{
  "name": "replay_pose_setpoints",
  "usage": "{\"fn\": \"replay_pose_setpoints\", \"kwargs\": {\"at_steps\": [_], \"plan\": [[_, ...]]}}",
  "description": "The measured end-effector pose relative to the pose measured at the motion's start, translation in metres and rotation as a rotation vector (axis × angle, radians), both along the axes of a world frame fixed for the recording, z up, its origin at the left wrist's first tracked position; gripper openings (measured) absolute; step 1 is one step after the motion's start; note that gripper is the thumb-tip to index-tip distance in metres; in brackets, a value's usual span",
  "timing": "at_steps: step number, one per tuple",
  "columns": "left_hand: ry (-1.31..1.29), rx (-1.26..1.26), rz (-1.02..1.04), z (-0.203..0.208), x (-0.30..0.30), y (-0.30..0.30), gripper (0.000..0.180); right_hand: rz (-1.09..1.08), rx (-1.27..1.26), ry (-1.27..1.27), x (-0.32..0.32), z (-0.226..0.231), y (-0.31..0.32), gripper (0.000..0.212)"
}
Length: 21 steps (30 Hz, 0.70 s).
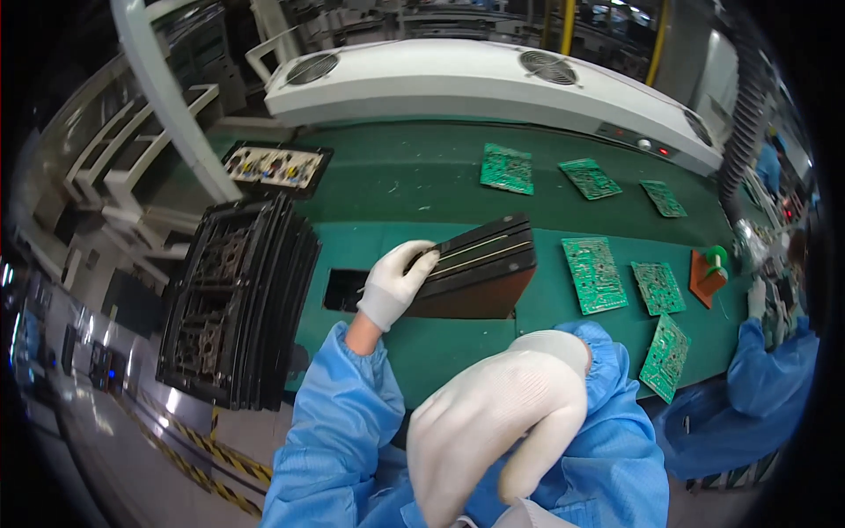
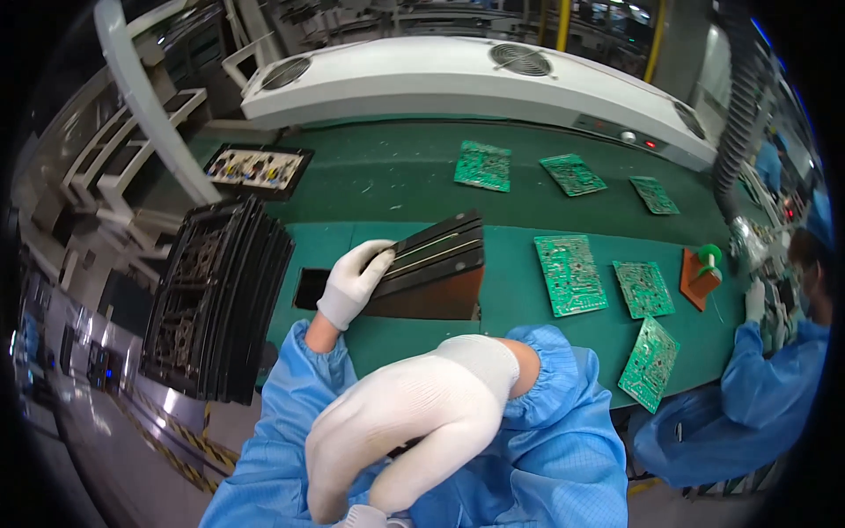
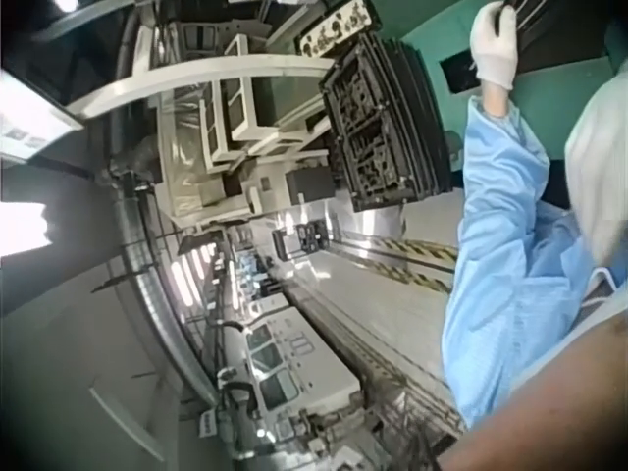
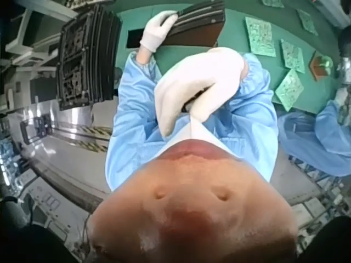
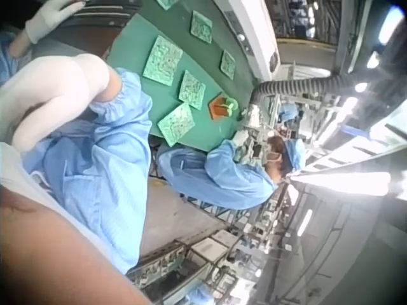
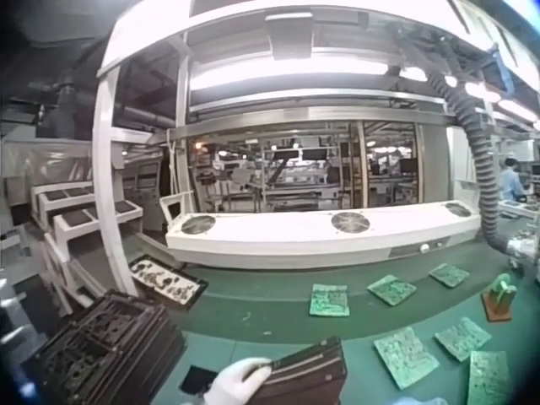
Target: Handling and assembling circuit boards on an electronic production line.
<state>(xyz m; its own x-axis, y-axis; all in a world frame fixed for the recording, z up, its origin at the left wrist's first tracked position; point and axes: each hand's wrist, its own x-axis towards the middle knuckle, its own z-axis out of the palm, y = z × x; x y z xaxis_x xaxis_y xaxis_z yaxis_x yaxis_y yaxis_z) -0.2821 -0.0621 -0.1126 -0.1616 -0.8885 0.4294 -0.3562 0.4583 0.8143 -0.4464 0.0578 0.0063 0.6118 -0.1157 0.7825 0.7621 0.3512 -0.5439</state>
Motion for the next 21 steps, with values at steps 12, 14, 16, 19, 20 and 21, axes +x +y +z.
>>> {"fn": "replay_pose_setpoints", "kwargs": {"at_steps": [12,14,16,19,20,21], "plan": [[-0.085,0.038,0.036,-0.002,0.002,0.002,0.030,0.034,-0.365,0.230,0.002,0.017,-0.031,0.016],[-0.085,0.035,0.033,-0.003,0.002,0.001,0.030,-0.045,-0.238,0.332,-0.004,0.018,-0.033,0.017],[-0.051,0.024,0.015,-0.006,0.002,0.003,0.029,-0.108,-0.215,0.322,-0.005,0.021,-0.032,0.017],[-0.073,-0.015,0.022,-0.003,0.005,-0.001,0.029,-0.145,-0.178,0.256,-0.001,0.021,-0.028,0.018],[-0.074,0.011,0.026,-0.004,0.005,-0.001,0.030,-0.137,-0.155,0.246,0.001,0.018,-0.026,0.017],[-0.075,0.017,0.023,-0.003,0.005,-0.005,0.031,-0.142,-0.123,0.215,0.003,0.016,-0.027,0.016]]}}
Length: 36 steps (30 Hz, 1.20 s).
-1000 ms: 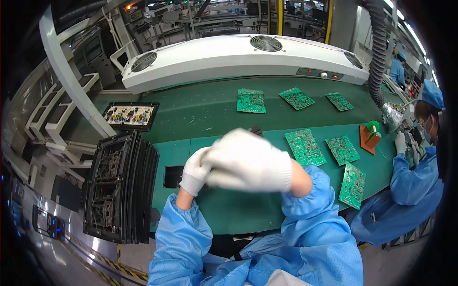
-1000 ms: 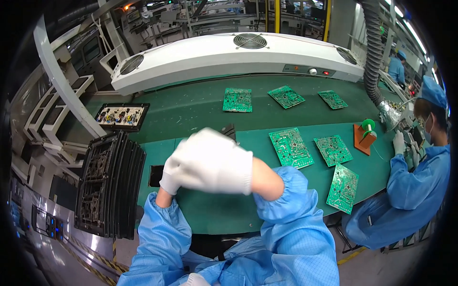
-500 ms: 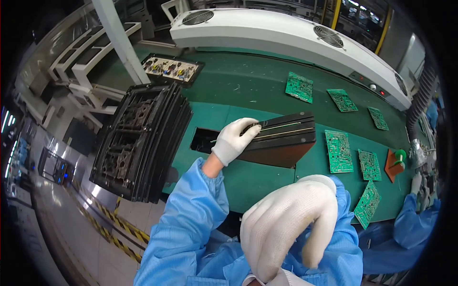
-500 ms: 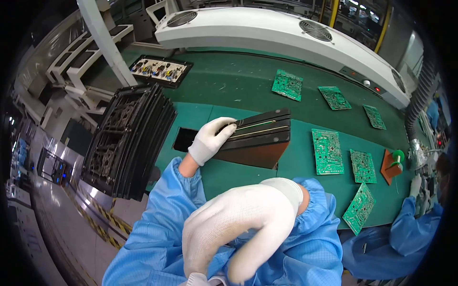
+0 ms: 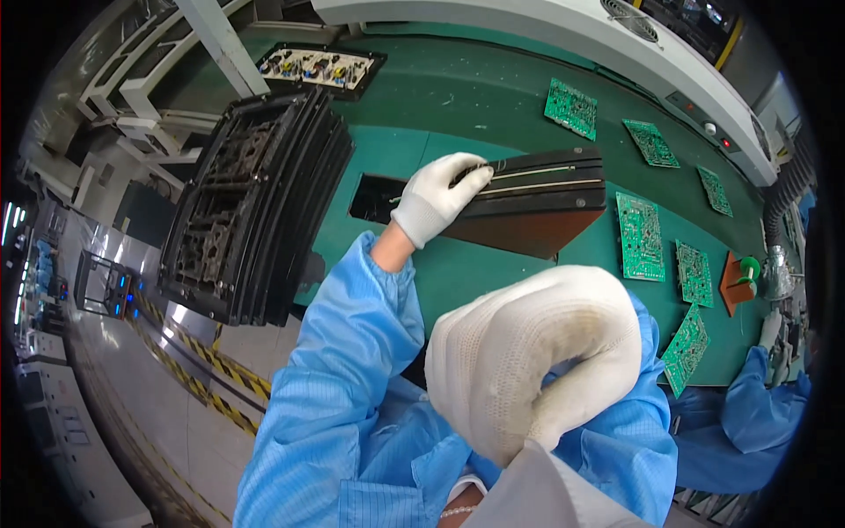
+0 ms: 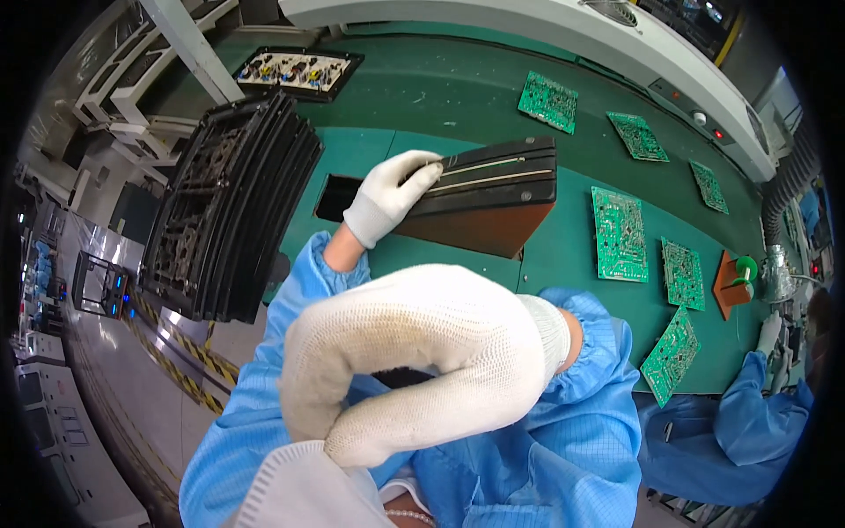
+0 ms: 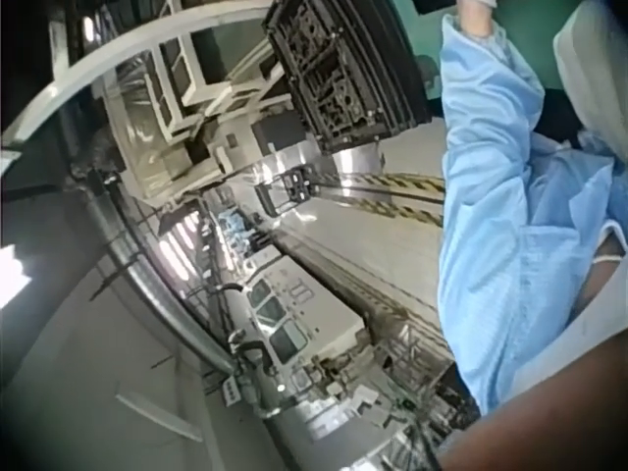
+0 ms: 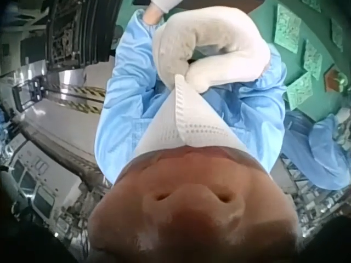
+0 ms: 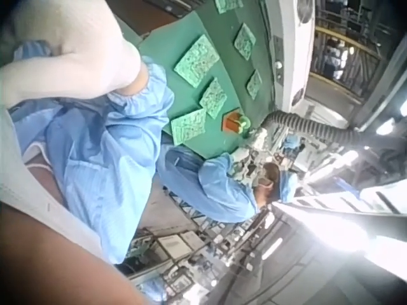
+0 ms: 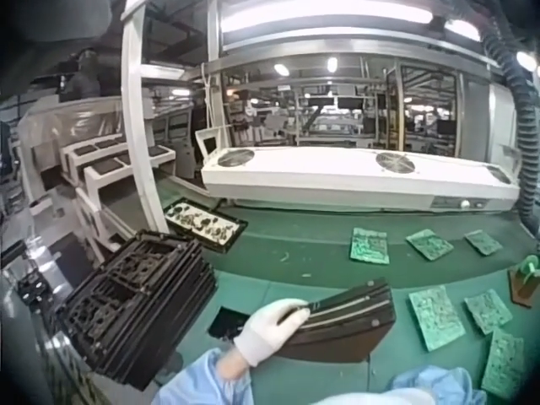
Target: Handling and assembling circuit boards on an electronic production line.
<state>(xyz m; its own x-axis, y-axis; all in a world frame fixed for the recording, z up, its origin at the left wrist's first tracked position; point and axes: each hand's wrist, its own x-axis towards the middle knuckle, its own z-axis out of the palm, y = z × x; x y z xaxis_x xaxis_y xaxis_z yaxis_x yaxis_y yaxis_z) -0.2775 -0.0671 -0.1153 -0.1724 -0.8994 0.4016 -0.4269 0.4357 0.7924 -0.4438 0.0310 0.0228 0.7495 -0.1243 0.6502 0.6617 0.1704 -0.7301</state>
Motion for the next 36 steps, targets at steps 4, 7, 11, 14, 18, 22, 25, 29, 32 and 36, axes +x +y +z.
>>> {"fn": "replay_pose_setpoints", "kwargs": {"at_steps": [4,7,11,14,18,22,25,29,32,36], "plan": [[-0.015,0.029,0.022,-0.001,-0.004,0.003,0.033,-0.011,0.022,0.017,-0.003,0.000,0.001,0.016],[-0.006,0.040,0.022,-0.001,-0.004,0.002,0.033,0.003,-0.042,0.032,-0.004,0.001,0.001,0.016],[0.016,-0.002,0.055,-0.003,-0.001,0.003,0.037,-0.004,-0.063,-0.037,-0.001,-0.001,0.005,0.017],[0.014,-0.005,0.049,-0.002,-0.001,0.004,0.037,-0.017,-0.055,-0.057,0.001,-0.001,0.006,0.017],[-0.012,0.038,0.033,-0.001,0.000,0.005,0.032,-0.005,-0.069,-0.070,0.001,0.000,0.004,0.017],[0.007,0.030,0.021,0.000,-0.005,0.004,0.032,-0.002,-0.085,-0.109,0.005,0.006,0.002,0.018],[-0.037,0.026,0.031,-0.001,-0.003,0.002,0.033,-0.010,-0.069,-0.088,0.004,0.005,0.003,0.018],[-0.049,0.040,0.047,0.000,-0.001,0.004,0.034,-0.051,-0.076,-0.130,0.007,0.008,-0.003,0.021],[-0.042,0.045,0.043,-0.002,-0.001,0.002,0.034,0.168,-0.344,0.078,0.000,0.030,-0.020,0.026],[-0.049,0.025,0.045,-0.001,0.000,0.003,0.034,0.135,-0.375,0.071,-0.002,0.033,-0.019,0.022]]}}
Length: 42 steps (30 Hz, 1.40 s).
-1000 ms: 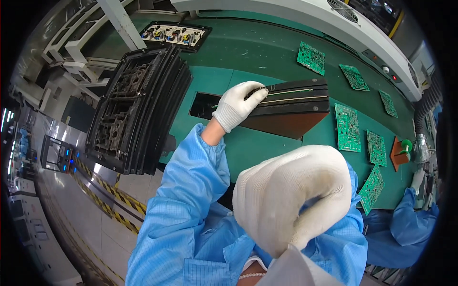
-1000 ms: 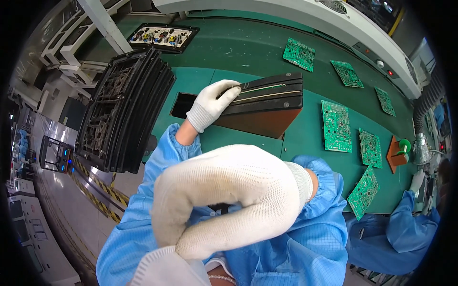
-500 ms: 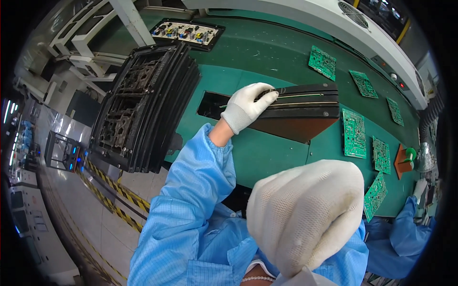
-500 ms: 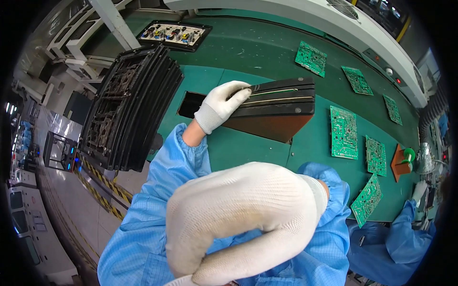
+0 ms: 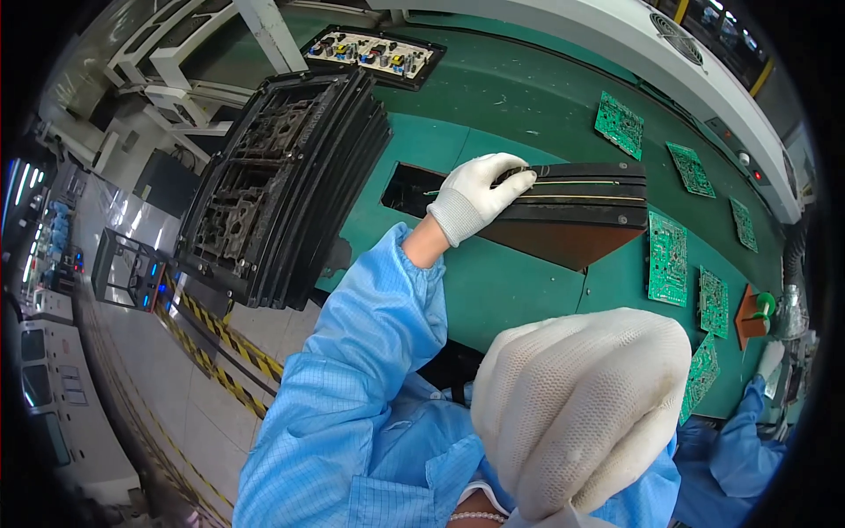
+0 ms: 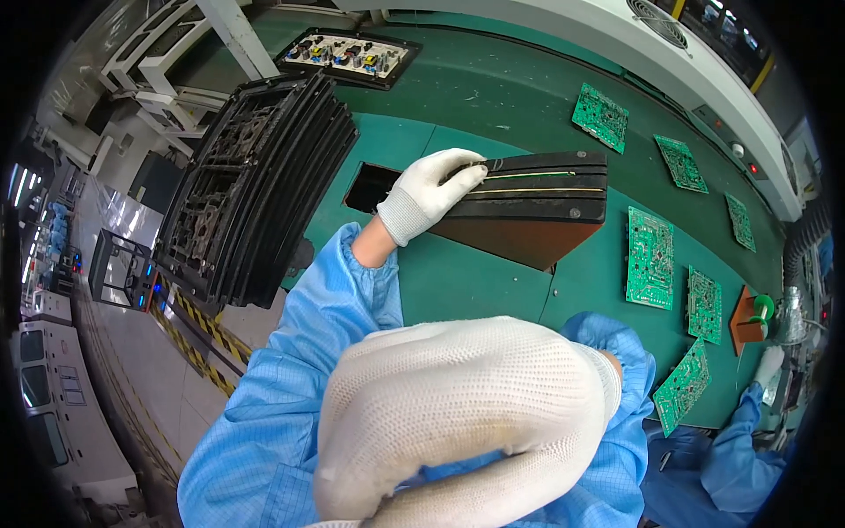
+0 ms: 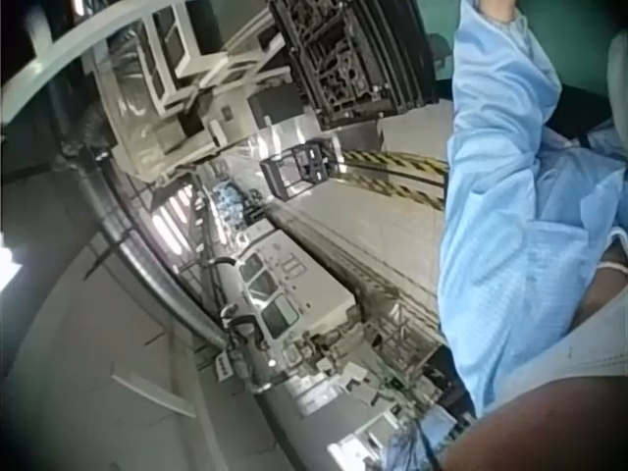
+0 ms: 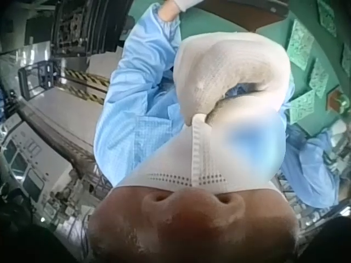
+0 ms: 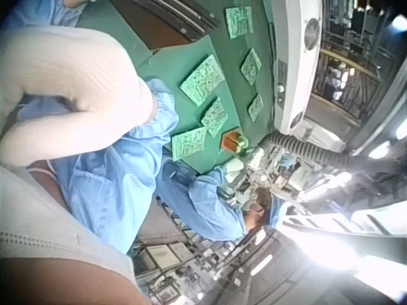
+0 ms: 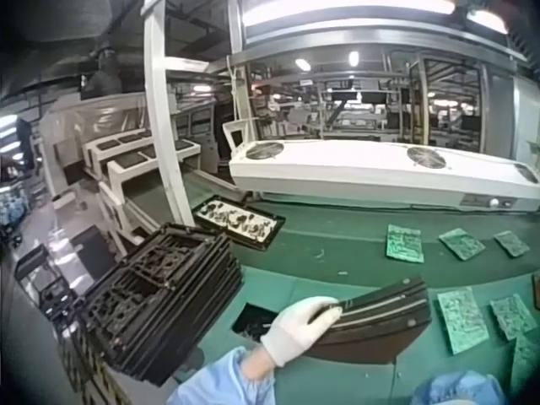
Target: Handling and assembling circuit boards on an electronic production line.
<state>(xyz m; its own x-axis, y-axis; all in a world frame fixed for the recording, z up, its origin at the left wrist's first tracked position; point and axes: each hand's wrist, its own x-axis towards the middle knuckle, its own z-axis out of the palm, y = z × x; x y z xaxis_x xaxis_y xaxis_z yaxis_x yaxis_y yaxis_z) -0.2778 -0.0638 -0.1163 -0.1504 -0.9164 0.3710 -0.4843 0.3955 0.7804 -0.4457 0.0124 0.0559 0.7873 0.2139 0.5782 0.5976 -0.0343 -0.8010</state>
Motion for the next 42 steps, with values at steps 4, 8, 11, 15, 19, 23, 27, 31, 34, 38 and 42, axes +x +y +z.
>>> {"fn": "replay_pose_setpoints", "kwargs": {"at_steps": [4,8,11,15,19,23,27,31,34,38,42], "plan": [[0.045,-0.069,0.006,-0.004,-0.011,-0.006,0.039,0.005,0.244,-0.099,0.011,-0.024,0.015,0.025],[0.052,-0.039,0.048,-0.008,0.001,0.000,0.039,-0.247,0.356,-0.151,0.015,-0.038,0.020,0.027],[0.053,-0.056,0.029,-0.006,-0.003,-0.003,0.039,-0.408,0.359,-0.107,0.011,-0.031,0.024,0.022],[0.071,-0.044,0.015,-0.002,-0.002,0.000,0.032,-0.422,0.386,-0.083,0.009,-0.028,0.028,0.022],[0.186,-0.178,0.050,0.003,-0.004,0.003,0.033,-0.489,0.385,-0.177,0.013,-0.031,0.039,0.024],[0.350,-0.308,0.119,0.036,-0.003,0.032,0.024,-0.501,0.353,-0.166,0.013,-0.031,0.043,0.028],[0.353,-0.562,0.078,0.096,-0.016,0.108,0.024,-0.392,0.287,-0.196,0.005,-0.020,0.042,0.024],[0.125,-0.828,0.170,0.113,0.004,0.170,0.035,-0.695,0.206,-0.146,-0.011,-0.013,0.050,0.025],[-0.045,-0.863,0.537,0.109,0.044,0.228,0.036,-0.682,0.130,-0.187,-0.015,-0.012,0.052,0.021],[0.321,-0.762,1.087,0.083,0.094,0.282,0.051,-0.651,0.070,-0.206,-0.007,-0.009,0.054,0.023],[1.001,-0.140,1.234,0.045,0.142,0.300,0.084,-0.837,0.058,-0.114,0.001,-0.010,0.056,0.023]]}}
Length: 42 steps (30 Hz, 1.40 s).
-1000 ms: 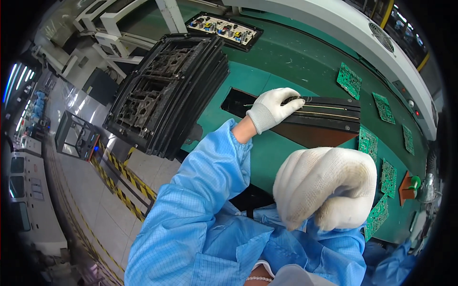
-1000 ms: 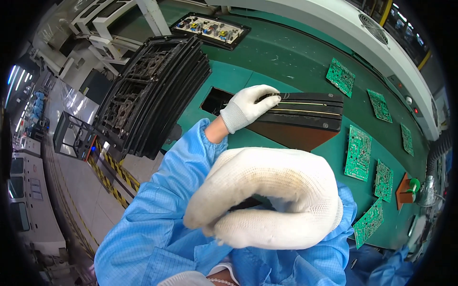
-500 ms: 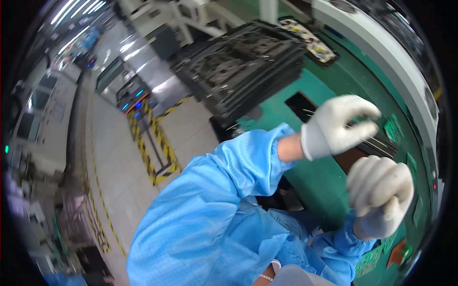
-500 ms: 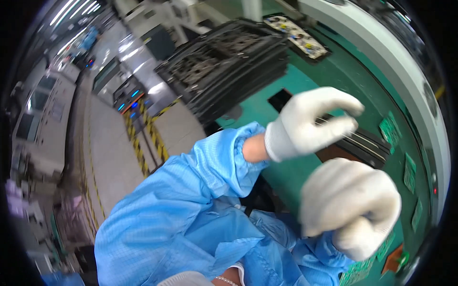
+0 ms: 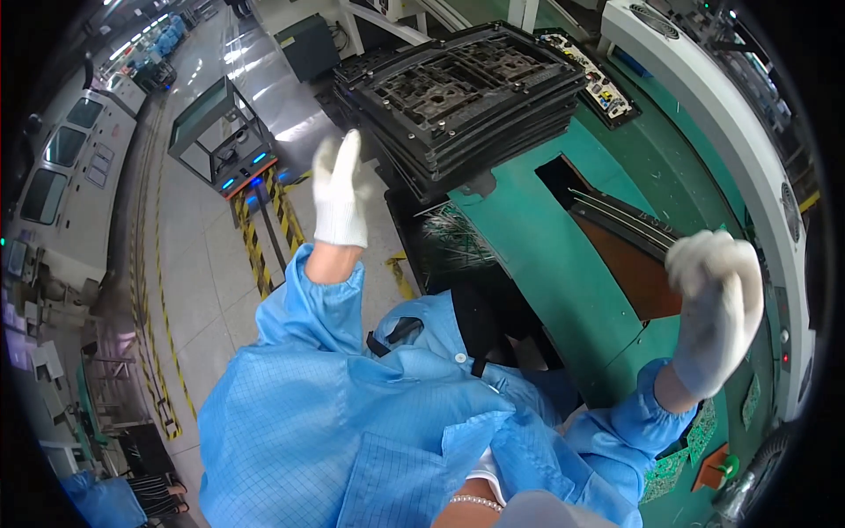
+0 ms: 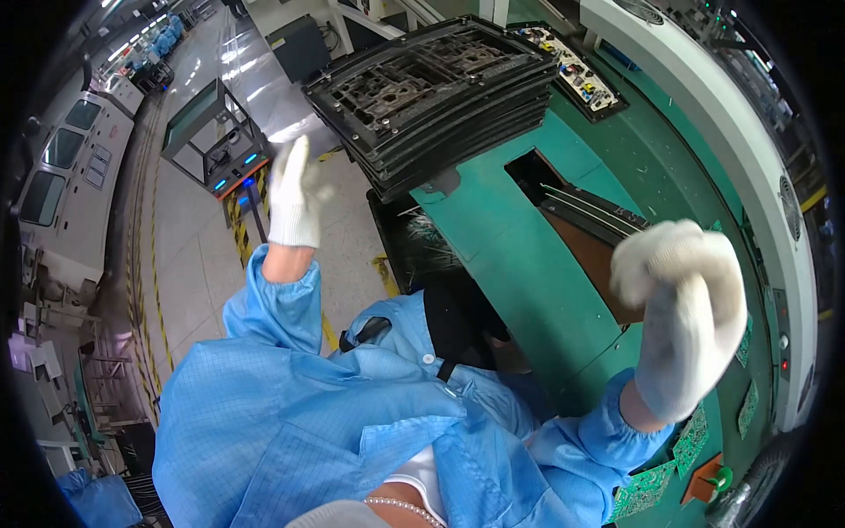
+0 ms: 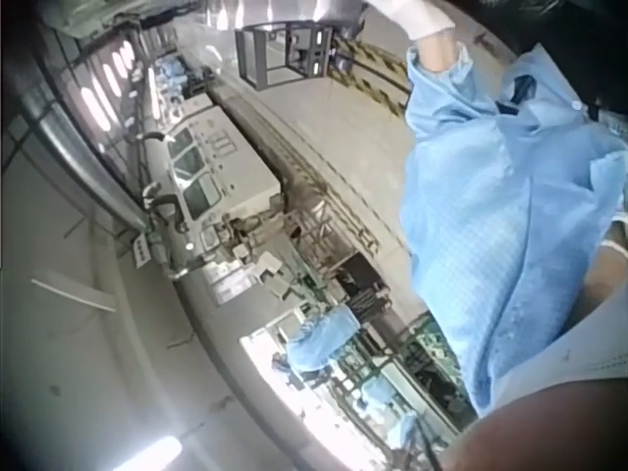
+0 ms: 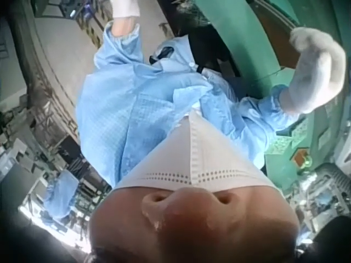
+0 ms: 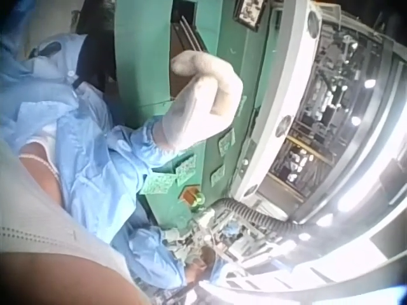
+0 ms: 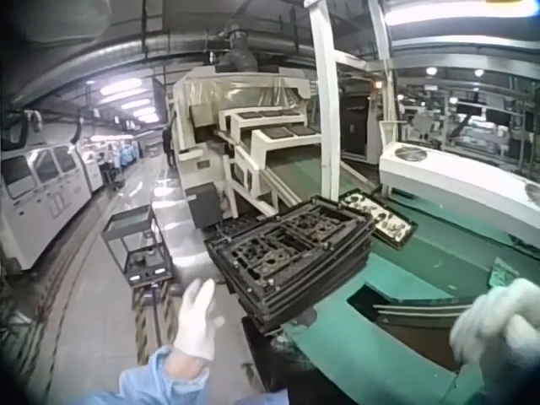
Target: Handling and assembling circuit boards on an electronic production line.
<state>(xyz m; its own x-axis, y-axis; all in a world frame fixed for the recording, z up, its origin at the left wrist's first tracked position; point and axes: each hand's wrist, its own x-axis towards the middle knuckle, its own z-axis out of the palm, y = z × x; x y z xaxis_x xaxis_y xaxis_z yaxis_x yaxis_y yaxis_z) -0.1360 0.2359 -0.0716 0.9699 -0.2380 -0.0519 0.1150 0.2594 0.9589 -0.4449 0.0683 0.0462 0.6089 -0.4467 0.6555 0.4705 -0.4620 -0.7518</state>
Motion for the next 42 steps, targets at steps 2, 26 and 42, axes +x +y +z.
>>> {"fn": "replay_pose_setpoints", "kwargs": {"at_steps": [2,26,42], "plan": [[0.359,-0.100,-0.162,-0.010,0.011,-0.001,0.099,-0.345,-0.009,0.165,0.017,-0.001,0.007,0.024],[0.585,-0.361,-0.549,-0.017,0.041,-0.044,0.103,-0.490,0.764,0.316,0.252,-0.186,-0.316,0.062],[0.464,-0.328,-0.286,-0.005,0.063,-0.006,0.047,-0.373,0.770,0.551,0.184,-0.157,-0.184,0.054]]}}
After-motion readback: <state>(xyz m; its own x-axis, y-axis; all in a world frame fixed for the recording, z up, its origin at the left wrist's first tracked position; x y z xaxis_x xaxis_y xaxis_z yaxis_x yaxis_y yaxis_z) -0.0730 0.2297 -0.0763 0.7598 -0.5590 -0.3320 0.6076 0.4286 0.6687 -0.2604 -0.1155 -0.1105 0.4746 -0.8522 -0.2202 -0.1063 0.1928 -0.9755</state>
